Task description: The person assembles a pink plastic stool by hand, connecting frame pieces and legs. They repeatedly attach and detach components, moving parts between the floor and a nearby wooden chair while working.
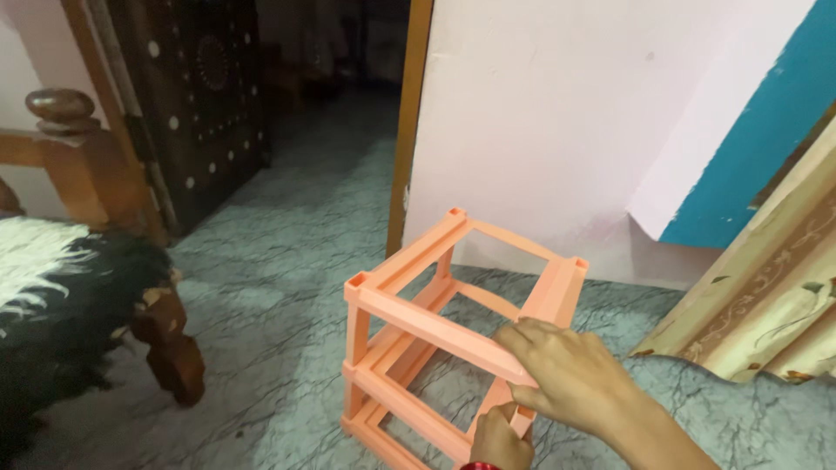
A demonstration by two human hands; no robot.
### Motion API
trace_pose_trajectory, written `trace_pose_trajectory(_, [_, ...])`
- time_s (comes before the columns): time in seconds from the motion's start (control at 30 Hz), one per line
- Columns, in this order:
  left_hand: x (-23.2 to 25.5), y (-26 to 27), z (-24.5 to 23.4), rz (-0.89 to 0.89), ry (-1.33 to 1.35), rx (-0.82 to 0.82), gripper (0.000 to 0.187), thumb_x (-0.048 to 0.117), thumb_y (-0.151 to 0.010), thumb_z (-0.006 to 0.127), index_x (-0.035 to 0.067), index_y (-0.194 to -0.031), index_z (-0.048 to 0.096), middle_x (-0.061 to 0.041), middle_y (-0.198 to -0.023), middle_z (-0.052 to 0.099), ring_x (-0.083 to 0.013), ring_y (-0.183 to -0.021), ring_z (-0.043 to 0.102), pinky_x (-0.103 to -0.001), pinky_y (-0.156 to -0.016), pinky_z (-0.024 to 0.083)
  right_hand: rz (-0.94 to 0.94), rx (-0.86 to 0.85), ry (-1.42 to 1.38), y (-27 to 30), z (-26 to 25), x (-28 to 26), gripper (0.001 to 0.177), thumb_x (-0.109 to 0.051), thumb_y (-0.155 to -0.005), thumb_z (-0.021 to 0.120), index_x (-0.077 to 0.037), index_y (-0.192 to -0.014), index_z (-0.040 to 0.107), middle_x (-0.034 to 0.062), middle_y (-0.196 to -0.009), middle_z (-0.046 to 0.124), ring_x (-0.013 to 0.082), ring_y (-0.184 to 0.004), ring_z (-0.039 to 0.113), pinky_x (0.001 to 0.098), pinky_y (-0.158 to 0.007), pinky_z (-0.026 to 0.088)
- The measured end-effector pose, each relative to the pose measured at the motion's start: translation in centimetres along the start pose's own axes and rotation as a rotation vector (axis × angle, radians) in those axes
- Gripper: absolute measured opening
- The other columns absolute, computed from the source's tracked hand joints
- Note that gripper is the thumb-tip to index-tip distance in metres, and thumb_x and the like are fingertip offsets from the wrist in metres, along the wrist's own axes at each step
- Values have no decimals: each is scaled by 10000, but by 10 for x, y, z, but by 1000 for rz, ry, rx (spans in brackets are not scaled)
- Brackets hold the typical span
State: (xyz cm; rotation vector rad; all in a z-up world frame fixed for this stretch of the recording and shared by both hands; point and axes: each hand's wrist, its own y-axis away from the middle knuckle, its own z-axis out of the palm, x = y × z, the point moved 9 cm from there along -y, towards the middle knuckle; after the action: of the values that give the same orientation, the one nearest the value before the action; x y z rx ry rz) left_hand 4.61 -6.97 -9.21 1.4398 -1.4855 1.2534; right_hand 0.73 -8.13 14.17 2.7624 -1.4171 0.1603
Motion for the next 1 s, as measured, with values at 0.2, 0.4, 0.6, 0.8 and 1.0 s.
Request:
trace_pose_trajectory(0.2, [-14,-4,1,43,-13,44,289,134,-849,751,17,-1107,691,-251,-1000,708,-412,-1005,687,-475,-870,560,119,-217,-155,0,13,19,821,-436,-651,808,-310,-1413,528,-69,-1462,514,179,-1368,496,429,-1037,497])
trace_pose_trajectory(0.4, [-37,-11,19,-26,9,-140,267,195,-853,765,45,-1062,696,-180,-956,729,-336,-950,714,-442,-832,571,-74,-364,-208,-6,27,56,1103,-472,-540,968,-359,-1516,467,-82,-1609,334,210,-1549,213,566,-1240,153])
trace_pose_trajectory(0.6, [-68,-18,-47,405,-673,-634,294,262,-837,810,78,-1033,690,-125,-942,730,-303,-938,707,-422,-830,567,340,-365,-80,21,51,168,1081,-233,-599,984,-376,-1514,427,-91,-1627,303,218,-1573,204,548,-1266,247])
trace_pose_trajectory(0.8, [-74,-13,-252,-29,-453,548,312,146,-774,758,103,-1060,642,-176,-1009,722,-388,-957,673,-493,-808,531,310,-193,-294,41,52,167,889,-180,-566,875,-228,-1391,546,-57,-1452,501,187,-1341,546,346,-1122,490])
trace_pose_trajectory(1.0, [-35,48,-234,62,-463,840,336,45,-735,665,20,-1061,588,-213,-973,623,-407,-943,615,-497,-835,511,111,-73,1,42,19,103,848,-360,-537,911,-123,-1293,611,41,-1328,581,274,-1360,484,476,-1198,290])
